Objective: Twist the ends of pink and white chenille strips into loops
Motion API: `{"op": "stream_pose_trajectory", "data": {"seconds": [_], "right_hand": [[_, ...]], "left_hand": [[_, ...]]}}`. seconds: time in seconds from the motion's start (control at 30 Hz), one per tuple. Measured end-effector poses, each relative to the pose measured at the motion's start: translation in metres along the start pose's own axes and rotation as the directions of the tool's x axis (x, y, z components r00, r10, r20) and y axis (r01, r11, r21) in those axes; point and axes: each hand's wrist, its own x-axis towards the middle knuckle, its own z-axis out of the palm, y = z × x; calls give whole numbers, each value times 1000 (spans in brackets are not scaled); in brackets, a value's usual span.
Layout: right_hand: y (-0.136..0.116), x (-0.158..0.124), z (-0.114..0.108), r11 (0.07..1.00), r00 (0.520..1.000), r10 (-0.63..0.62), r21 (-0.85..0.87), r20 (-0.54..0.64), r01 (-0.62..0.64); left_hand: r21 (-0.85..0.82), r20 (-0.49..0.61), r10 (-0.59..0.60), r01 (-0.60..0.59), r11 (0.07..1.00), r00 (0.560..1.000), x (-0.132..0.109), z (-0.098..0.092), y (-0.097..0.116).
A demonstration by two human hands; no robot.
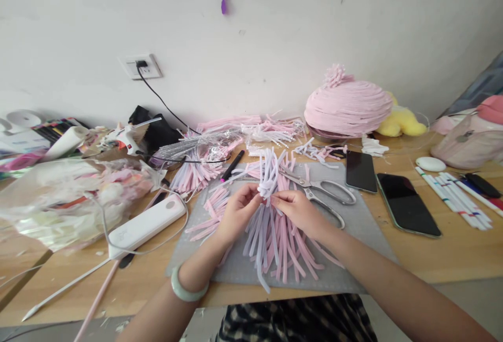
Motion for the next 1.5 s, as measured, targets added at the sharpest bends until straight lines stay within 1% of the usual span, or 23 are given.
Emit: {"op": "stream_pose_trajectory", "data": {"seconds": [0.07, 0.13, 0.2, 0.27, 0.33, 0.37, 0.43, 0.53, 0.6, 0.63, 0.7, 0.77, 0.87, 0.93, 1.03, 1.13, 1.2, 1.27, 1.37, 1.43, 1.5], "right_hand": [[0, -1, 3, 985, 996, 87, 144, 37, -91], [1, -1, 5, 955, 985, 150, 245, 82, -166], [0, -2, 6, 939, 975, 186, 269, 121, -213], [-2, -2, 5, 937, 970, 198, 262, 140, -229], [-4, -2, 2, 940, 972, 189, 259, 141, -220], [-5, -2, 1, 940, 974, 185, 267, 129, -214], [-6, -1, -1, 926, 980, 182, 320, 86, -200], [-5, 0, -3, 863, 977, 213, 462, 34, -204], [-4, 1, -3, 825, 972, 229, 519, 56, -225], [-4, 1, -3, 823, 972, 225, 521, 70, -228], [-3, 1, -1, 857, 981, 181, 480, 66, -190], [-3, 1, 1, 901, 993, 115, 418, 21, -113], [-4, 0, 3, 923, 998, 48, 382, -35, -31], [-5, 0, 3, 924, 999, 35, 383, -41, -17], [-6, 1, 1, 923, 997, 43, 384, -59, -17], [-7, 2, -3, 910, 989, 78, 415, -123, -20], [-8, 2, -5, 890, 985, 99, 456, -142, -23], [-9, 2, -8, 853, 988, 113, 520, -107, -41], [-9, 4, -10, 771, 989, 145, 628, -8, -108], [-8, 5, -11, 720, 984, 172, 677, 39, -153], [-7, 5, -11, 698, 979, 196, 692, 62, -183]], "left_hand": [[7, 15, 32, -32, 999, 999, -1, 0, -2], [28, 14, 72, -72, 997, 997, -2, 0, -5], [64, 10, 113, -114, 991, 993, -2, -2, -6], [105, 14, 151, -152, 983, 988, -1, -5, -5], [120, -4, 163, -161, 980, 987, 0, -7, -2], [110, -18, 142, -139, 984, 990, 0, -8, -1], [54, -36, 62, -60, 997, 997, 2, -9, 1], [-12, -46, -38, 38, 999, 998, 3, -8, 3], [-36, -89, -62, 59, 998, 994, 3, -7, 4], [-51, -111, -72, 66, 997, 991, 3, -6, 4], [-79, -145, -82, 71, 994, 986, 3, -4, 4], [-90, -175, -79, 64, 994, 981, 3, -3, 4], [-76, -204, -87, 73, 994, 975, 3, -2, 3], [-71, -188, -109, 97, 993, 976, 3, -2, 1], [-33, -122, -105, 102, 994, 987, 3, -5, 0], [127, -23, -53, 56, 990, 998, 3, -10, 2], [266, 37, 17, -26, 964, 999, 3, -13, 4], [385, 87, 127, -151, 911, 988, 3, -16, 5], [483, 175, 275, -325, 813, 945, 3, -17, 5], [498, 199, 303, -362, 788, 932, 3, -17, 4], [494, 173, 265, -316, 810, 949, 3, -16, 1]]}}
